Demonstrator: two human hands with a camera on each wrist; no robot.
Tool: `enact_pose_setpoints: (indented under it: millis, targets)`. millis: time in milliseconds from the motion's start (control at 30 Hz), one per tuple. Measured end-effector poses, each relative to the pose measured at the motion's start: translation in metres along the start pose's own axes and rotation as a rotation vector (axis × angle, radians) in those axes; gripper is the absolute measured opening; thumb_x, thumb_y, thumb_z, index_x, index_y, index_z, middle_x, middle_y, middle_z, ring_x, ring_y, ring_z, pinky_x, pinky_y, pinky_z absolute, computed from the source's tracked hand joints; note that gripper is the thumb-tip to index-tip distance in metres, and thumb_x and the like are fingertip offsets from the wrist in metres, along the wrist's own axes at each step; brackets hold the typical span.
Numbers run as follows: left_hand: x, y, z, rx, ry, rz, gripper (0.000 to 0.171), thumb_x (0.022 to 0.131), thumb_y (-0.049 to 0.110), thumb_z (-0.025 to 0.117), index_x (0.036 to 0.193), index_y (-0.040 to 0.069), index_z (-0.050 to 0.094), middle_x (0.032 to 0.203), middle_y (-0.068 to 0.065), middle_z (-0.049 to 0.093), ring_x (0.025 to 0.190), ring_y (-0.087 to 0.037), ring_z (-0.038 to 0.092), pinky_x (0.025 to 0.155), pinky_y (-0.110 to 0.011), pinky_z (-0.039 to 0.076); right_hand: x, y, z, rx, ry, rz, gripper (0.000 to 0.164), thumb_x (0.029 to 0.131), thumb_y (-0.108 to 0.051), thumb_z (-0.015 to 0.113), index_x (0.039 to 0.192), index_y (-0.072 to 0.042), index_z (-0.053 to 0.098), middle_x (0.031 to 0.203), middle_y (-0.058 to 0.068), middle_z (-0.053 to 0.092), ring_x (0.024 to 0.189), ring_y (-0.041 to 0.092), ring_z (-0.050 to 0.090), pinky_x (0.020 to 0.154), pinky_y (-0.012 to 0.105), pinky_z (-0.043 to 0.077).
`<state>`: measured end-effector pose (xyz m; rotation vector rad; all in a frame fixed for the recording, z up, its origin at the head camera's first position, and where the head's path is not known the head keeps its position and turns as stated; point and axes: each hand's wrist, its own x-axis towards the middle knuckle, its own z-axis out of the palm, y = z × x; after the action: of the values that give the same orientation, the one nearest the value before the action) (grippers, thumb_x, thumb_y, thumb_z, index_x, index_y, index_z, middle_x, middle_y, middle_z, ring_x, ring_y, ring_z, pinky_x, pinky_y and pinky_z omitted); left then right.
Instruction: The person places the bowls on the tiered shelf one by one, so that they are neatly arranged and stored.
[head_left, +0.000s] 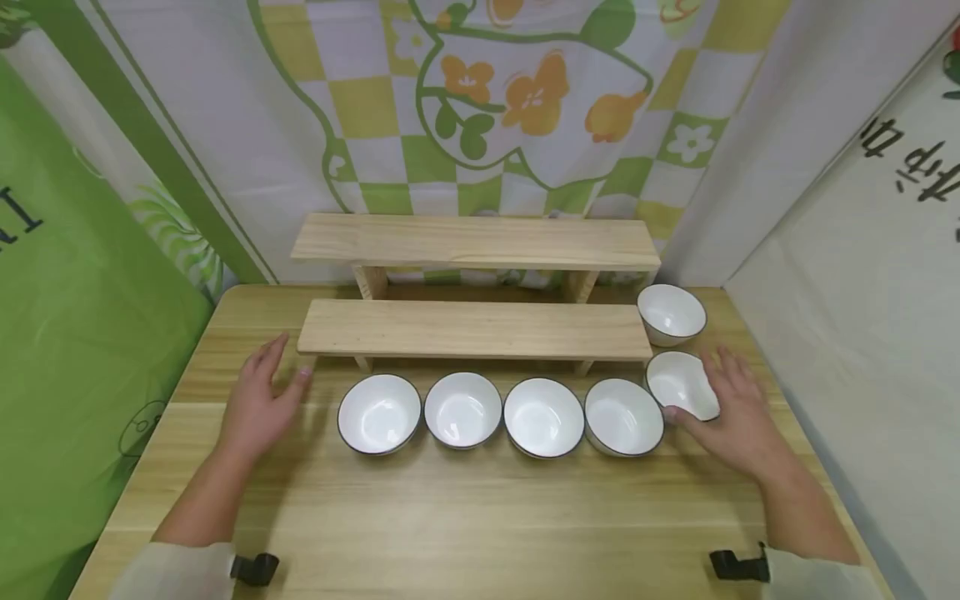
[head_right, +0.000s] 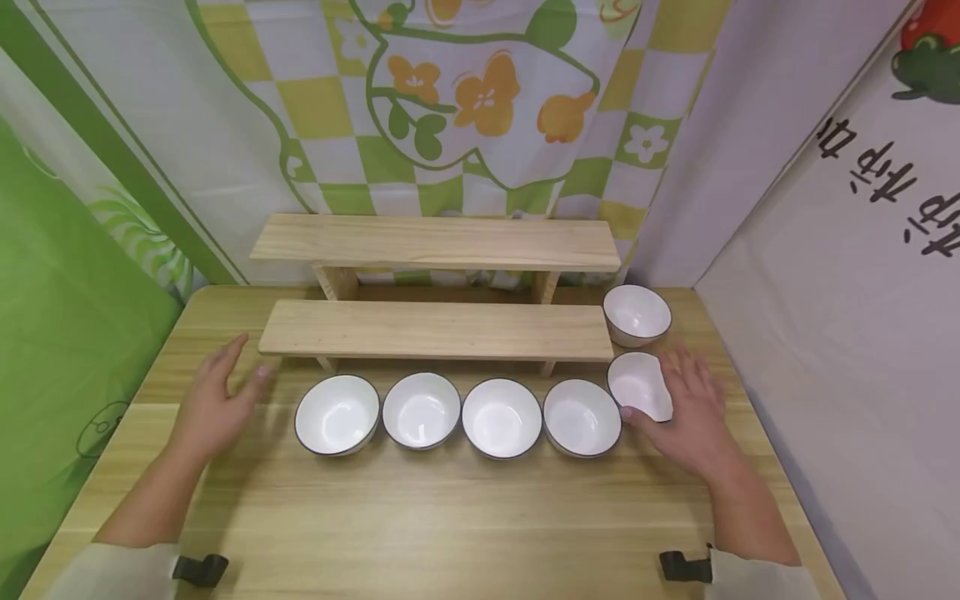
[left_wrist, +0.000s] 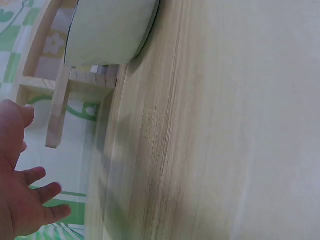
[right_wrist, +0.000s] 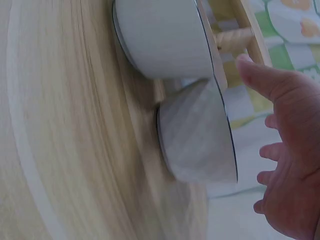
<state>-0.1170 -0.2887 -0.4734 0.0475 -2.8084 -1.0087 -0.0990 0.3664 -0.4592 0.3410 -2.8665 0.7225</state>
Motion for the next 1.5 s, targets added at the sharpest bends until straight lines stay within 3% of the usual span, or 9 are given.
enact_pose_setpoints:
  millis: [100, 300, 433, 567, 733, 900, 1067, 1300, 1500]
  targets:
    - [0.007, -0.002, 0.002, -0.103, 0.0, -0.059, 0.068, 0.108, 0.044, 0.054, 0.163, 0.012, 0.032, 0.156, -0.033, 0.038, 0.135, -0.058, 0.043, 0.105, -0.075, 0.038, -0.002, 0.007, 0.0, 0.026, -0.004, 0.021, 0.111, 0.082, -0.035, 0.088, 0.161, 0.005, 0.022, 0.163, 0.038, 0.016, 0.15, 0.06, 0.007, 0.12, 0.073, 0.001]
    - [0.022, -0.003, 0.009, -0.275, 0.036, -0.201, 0.067, 0.107, 0.051, 0.052, 0.161, 0.015, 0.038, 0.148, -0.025, 0.054, 0.129, -0.047, 0.057, 0.102, -0.057, 0.051, -0.007, 0.017, -0.003, 0.094, -0.036, 0.078, 0.121, 0.074, -0.031, 0.095, 0.162, 0.004, 0.02, 0.166, 0.034, 0.007, 0.151, 0.058, 0.004, 0.113, 0.081, 0.009]
    - [0.031, -0.004, 0.013, -0.302, 0.059, -0.277, 0.063, 0.107, 0.05, 0.052, 0.16, 0.018, 0.042, 0.138, -0.023, 0.063, 0.12, -0.037, 0.066, 0.085, -0.035, 0.057, -0.009, 0.023, -0.002, 0.115, -0.072, 0.124, 0.131, 0.073, -0.036, 0.096, 0.165, -0.001, 0.011, 0.168, 0.032, -0.001, 0.153, 0.056, -0.001, 0.109, 0.085, 0.011]
    - [0.036, -0.003, 0.017, -0.399, 0.078, -0.348, 0.059, 0.105, 0.049, 0.058, 0.157, 0.022, 0.047, 0.134, -0.022, 0.066, 0.099, -0.019, 0.075, 0.068, -0.019, 0.054, -0.013, 0.028, 0.001, 0.143, -0.1, 0.178, 0.139, 0.074, -0.04, 0.095, 0.166, -0.006, -0.003, 0.17, 0.027, -0.01, 0.154, 0.052, -0.008, 0.111, 0.083, 0.008]
    - [0.04, 0.0, 0.021, -0.501, 0.104, -0.4, 0.057, 0.103, 0.048, 0.062, 0.154, 0.024, 0.053, 0.134, -0.021, 0.066, 0.092, -0.014, 0.076, 0.076, -0.018, 0.056, -0.014, 0.035, 0.005, 0.169, -0.105, 0.211, 0.142, 0.075, -0.042, 0.095, 0.166, -0.011, -0.009, 0.17, 0.022, -0.012, 0.154, 0.05, -0.01, 0.112, 0.081, 0.006]
    - [0.045, 0.0, 0.027, -0.535, 0.152, -0.396, 0.048, 0.103, 0.041, 0.065, 0.146, 0.02, 0.062, 0.128, -0.018, 0.07, 0.091, -0.015, 0.077, 0.079, -0.02, 0.059, -0.013, 0.037, 0.008, 0.182, -0.117, 0.243, 0.142, 0.075, -0.042, 0.094, 0.166, -0.013, -0.011, 0.17, 0.024, -0.008, 0.153, 0.055, -0.006, 0.113, 0.081, 0.006]
    - [0.045, -0.001, 0.031, -0.573, 0.164, -0.376, 0.045, 0.104, 0.038, 0.065, 0.143, 0.016, 0.065, 0.135, -0.018, 0.067, 0.092, -0.017, 0.077, 0.088, -0.023, 0.059, -0.011, 0.04, 0.012, 0.223, -0.129, 0.263, 0.142, 0.075, -0.04, 0.095, 0.165, -0.016, -0.012, 0.17, 0.026, -0.001, 0.151, 0.058, 0.002, 0.114, 0.08, 0.008]
    - [0.044, -0.005, 0.031, -0.58, 0.158, -0.396, 0.047, 0.102, 0.044, 0.066, 0.143, 0.021, 0.065, 0.12, -0.004, 0.072, 0.093, -0.015, 0.074, 0.078, -0.023, 0.059, -0.008, 0.042, 0.019, 0.286, -0.127, 0.251, 0.142, 0.075, -0.035, 0.096, 0.166, -0.019, -0.012, 0.171, 0.025, 0.002, 0.151, 0.057, 0.007, 0.117, 0.076, 0.008]
    - [0.047, -0.006, 0.034, -0.623, 0.174, -0.407, 0.045, 0.101, 0.041, 0.069, 0.141, 0.021, 0.067, 0.109, 0.009, 0.071, 0.09, -0.015, 0.074, 0.076, -0.021, 0.059, -0.008, 0.04, 0.023, 0.276, -0.138, 0.294, 0.14, 0.075, -0.037, 0.095, 0.166, -0.02, -0.01, 0.166, 0.035, 0.007, 0.147, 0.063, 0.014, 0.114, 0.079, 0.015]
